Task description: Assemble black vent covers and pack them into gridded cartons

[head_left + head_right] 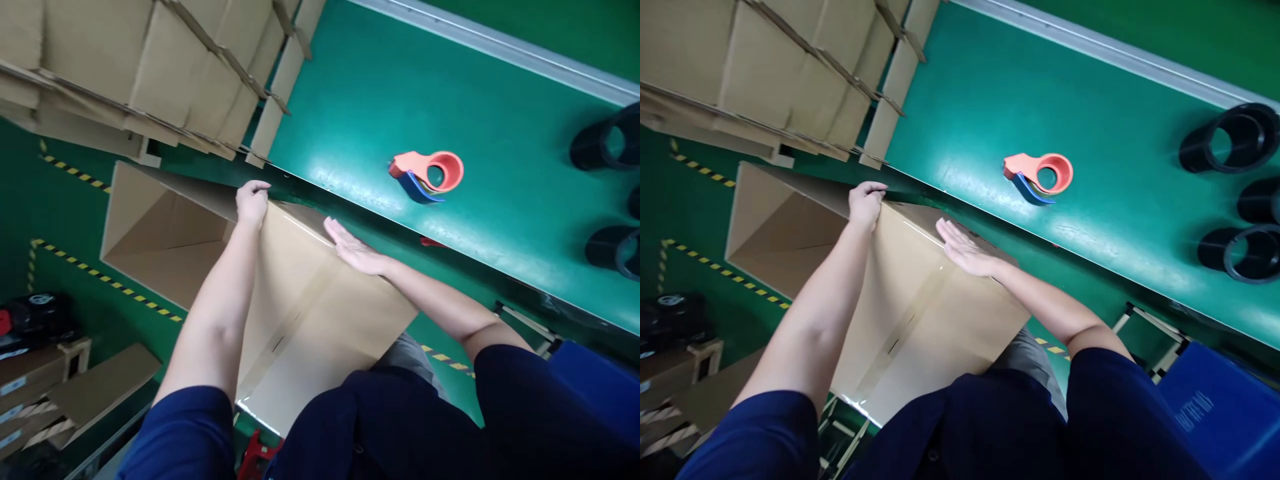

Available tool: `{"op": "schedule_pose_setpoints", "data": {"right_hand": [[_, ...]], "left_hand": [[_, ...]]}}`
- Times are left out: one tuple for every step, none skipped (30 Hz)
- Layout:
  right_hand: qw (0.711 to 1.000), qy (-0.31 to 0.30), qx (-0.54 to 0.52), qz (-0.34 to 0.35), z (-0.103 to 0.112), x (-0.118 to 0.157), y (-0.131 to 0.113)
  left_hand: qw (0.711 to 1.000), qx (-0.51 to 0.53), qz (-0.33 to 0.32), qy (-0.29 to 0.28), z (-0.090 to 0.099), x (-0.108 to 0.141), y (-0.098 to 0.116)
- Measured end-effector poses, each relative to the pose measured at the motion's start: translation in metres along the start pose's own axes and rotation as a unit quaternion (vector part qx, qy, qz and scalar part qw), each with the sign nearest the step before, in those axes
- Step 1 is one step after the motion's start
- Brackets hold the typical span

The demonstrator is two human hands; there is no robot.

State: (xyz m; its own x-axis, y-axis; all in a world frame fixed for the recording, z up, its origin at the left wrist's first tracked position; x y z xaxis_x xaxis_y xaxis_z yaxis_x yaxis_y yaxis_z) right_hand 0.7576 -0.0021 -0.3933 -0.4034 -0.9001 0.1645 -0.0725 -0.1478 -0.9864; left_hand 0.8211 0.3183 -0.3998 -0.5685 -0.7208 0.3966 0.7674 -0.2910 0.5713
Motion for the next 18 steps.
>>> {"op": "schedule_pose_setpoints", "data": {"right_hand": [[1.0,-0.01,-0.012,0.022,-0.004,-0.013,-0.004],[0.999,-0.024,-0.025,0.023,-0.008,-0.026,-0.003],[0.999,-0.035,-0.035,0.007,-0.011,-0.038,0.001],[0.999,-0.037,-0.038,-0.012,-0.013,-0.051,0.005],[0.999,-0.03,-0.035,-0.02,-0.012,-0.066,0.008],[0.999,-0.016,-0.031,-0.013,-0.011,-0.083,0.007],[1.0,-0.006,-0.029,0.006,-0.01,-0.103,0.003],[0.999,0.001,-0.033,0.034,-0.01,-0.123,-0.003],[0.997,0.003,-0.043,0.063,-0.011,-0.141,-0.011],[0.995,-0.001,-0.057,0.084,-0.013,-0.158,-0.017],[0.993,-0.008,-0.071,0.09,-0.017,-0.171,-0.021],[0.993,-0.015,-0.085,0.078,-0.02,-0.18,-0.022],[0.994,-0.019,-0.097,0.051,-0.024,-0.186,-0.02],[0.994,-0.015,-0.104,0.013,-0.026,-0.189,-0.014],[0.994,-0.006,-0.106,-0.024,-0.027,-0.19,-0.007],[0.993,0.005,-0.104,-0.052,-0.027,-0.19,0.0],[0.993,0.016,-0.098,-0.063,-0.026,-0.192,0.007],[0.994,0.025,-0.091,-0.061,-0.025,-0.196,0.012]], "left_hand": [[1.0,-0.011,0.003,0.014,0.004,0.001,-0.001],[0.999,-0.019,0.01,0.027,0.007,0.003,-0.002],[0.999,-0.025,0.017,0.039,0.011,0.004,-0.002],[0.998,-0.03,0.022,0.051,0.014,0.006,-0.002],[0.997,-0.032,0.028,0.064,0.017,0.009,-0.002],[0.996,-0.032,0.032,0.076,0.021,0.01,-0.001],[0.995,-0.028,0.034,0.087,0.023,0.012,-0.001],[0.994,-0.02,0.034,0.097,0.026,0.013,0.0],[0.994,-0.01,0.032,0.107,0.029,0.014,0.0],[0.993,-0.001,0.03,0.118,0.033,0.016,0.001],[0.991,0.006,0.03,0.127,0.036,0.019,0.002],[0.99,0.007,0.033,0.134,0.04,0.023,0.003],[0.989,0.004,0.041,0.139,0.042,0.027,0.003],[0.989,-0.004,0.054,0.138,0.044,0.032,0.002],[0.989,-0.014,0.068,0.132,0.044,0.036,0.001],[0.989,-0.022,0.08,0.123,0.043,0.039,0.001],[0.989,-0.023,0.086,0.117,0.042,0.041,0.001],[0.988,-0.016,0.088,0.123,0.043,0.042,0.001]]}}
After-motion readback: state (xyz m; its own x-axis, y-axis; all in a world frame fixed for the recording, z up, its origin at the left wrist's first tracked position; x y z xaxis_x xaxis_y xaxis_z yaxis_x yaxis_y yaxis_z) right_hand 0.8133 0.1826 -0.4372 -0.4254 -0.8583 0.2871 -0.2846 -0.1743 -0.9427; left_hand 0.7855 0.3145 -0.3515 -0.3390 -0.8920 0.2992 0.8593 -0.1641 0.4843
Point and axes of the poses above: each hand's wrist, its own x-axis away from the middle knuckle, its own z-axis out of the back of the hand, y = z × x, the point moved 9 cm from there along -x, towards the middle knuckle, and after that the axes turned 13 degrees about z, right-handed, at the moved point
